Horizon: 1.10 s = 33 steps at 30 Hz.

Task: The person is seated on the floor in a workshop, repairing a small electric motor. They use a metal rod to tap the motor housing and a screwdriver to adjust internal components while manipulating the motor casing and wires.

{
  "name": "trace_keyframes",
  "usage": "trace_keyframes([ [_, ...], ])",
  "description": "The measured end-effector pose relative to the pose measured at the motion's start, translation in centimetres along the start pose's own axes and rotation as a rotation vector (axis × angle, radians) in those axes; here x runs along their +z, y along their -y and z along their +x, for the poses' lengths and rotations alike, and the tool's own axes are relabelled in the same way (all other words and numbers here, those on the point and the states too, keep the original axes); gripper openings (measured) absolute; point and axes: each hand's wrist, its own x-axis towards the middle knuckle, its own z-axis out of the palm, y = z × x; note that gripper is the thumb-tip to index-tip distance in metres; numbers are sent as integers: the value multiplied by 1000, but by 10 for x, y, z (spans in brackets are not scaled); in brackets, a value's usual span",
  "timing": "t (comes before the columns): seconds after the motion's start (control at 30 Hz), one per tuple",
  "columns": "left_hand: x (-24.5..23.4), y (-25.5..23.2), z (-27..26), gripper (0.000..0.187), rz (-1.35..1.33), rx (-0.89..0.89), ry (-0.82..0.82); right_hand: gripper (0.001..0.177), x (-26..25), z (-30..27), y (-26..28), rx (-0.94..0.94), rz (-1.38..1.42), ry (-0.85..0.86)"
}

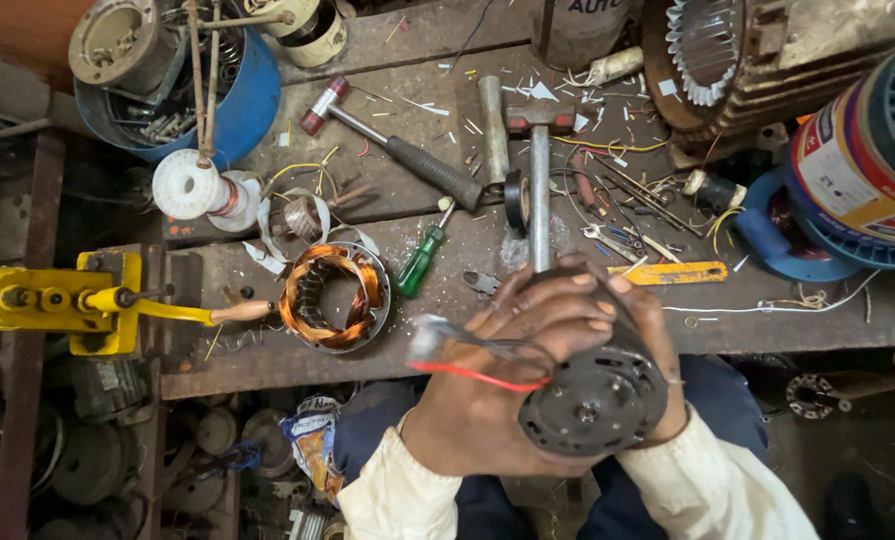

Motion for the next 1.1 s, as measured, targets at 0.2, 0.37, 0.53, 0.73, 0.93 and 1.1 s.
trace_keyframes([
  [0.2,-5,0,-4,75,-16,-21,29,42,0,-5,-1,-22,-70,-149],
  [0.37,-8,-1,-5,78,10,-21,50,44,3,-9,0,-6,-191,-96],
  [0.53,-3,5,-8,78,-55,-43,42,43,1,-8,1,-20,-99,-19],
  [0.73,7,13,-12,82,-75,-69,-22,51,11,-3,0,-90,-439,-239],
  [0.93,17,15,-15,85,-46,-82,-75,52,13,-2,-1,-103,-413,-235],
  [1.1,29,18,-22,89,-44,-116,-116,52,12,-2,2,-90,-389,-262],
])
